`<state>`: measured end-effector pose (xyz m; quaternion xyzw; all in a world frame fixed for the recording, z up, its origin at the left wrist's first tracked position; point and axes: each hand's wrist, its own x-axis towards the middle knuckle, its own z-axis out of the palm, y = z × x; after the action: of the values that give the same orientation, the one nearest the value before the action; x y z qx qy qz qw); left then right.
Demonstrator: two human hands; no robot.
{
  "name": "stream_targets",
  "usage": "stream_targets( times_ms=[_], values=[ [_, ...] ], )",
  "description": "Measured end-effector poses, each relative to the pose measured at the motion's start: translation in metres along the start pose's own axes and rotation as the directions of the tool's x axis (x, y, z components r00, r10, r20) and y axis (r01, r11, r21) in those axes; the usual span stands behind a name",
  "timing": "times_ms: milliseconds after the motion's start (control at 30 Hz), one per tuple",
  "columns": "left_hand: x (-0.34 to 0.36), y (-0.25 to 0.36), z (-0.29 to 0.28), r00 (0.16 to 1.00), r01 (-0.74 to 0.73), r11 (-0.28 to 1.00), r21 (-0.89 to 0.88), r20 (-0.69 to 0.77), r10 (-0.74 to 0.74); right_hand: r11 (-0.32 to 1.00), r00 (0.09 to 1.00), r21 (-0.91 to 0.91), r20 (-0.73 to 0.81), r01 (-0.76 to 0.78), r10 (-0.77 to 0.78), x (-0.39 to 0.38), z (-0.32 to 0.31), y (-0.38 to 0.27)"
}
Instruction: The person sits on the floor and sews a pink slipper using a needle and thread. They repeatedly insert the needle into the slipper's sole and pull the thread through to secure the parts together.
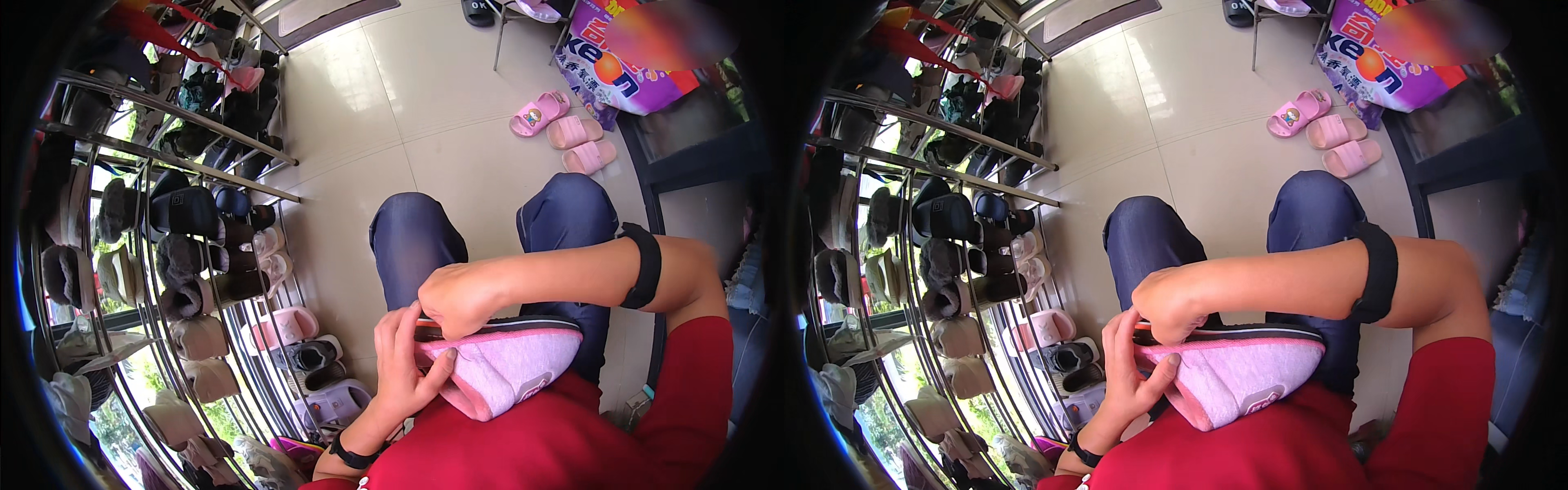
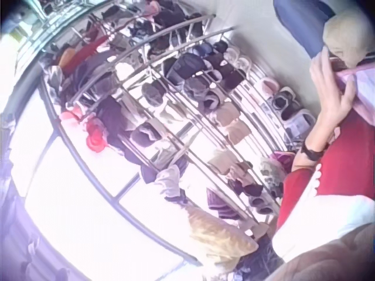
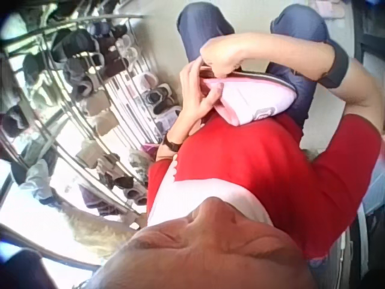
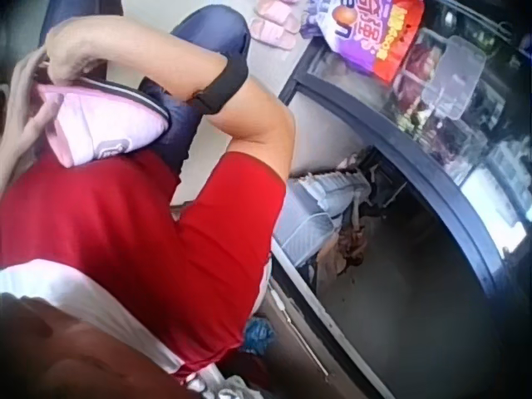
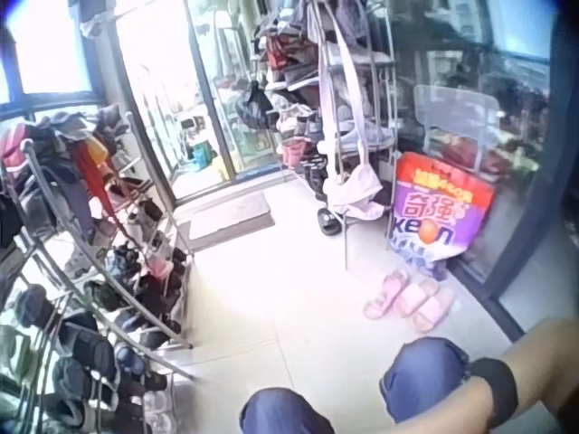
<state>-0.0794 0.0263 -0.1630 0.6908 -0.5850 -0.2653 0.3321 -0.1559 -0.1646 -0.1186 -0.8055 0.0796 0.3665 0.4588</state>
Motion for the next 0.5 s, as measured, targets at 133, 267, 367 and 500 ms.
stream_targets(
  times_ms=[133,267,367,500],
  values=[
    [-0.001,0.008,-0.005,0.997,-0.032,0.993,0.117,-0.059,0.040,0.990,0.979,-0.063,-0.156,0.123,-0.132,-0.016,0.008,0.007],
    [0.002,0.031,-0.018,0.944,-0.265,0.835,0.483,-0.047,0.327,0.913,0.666,0.272,-0.746,0.304,0.001,-0.056,0.050,0.047],
    [0.017,0.041,-0.025,0.855,-0.516,0.718,0.466,0.239,0.460,0.979,0.569,0.169,-0.819,0.112,0.076,-0.066,0.118,0.068],
    [0.030,0.029,-0.009,0.801,-0.542,0.834,0.097,0.358,0.479,0.962,0.364,0.253,-0.910,0.103,0.200,-0.060,0.153,0.066]
  ],
)
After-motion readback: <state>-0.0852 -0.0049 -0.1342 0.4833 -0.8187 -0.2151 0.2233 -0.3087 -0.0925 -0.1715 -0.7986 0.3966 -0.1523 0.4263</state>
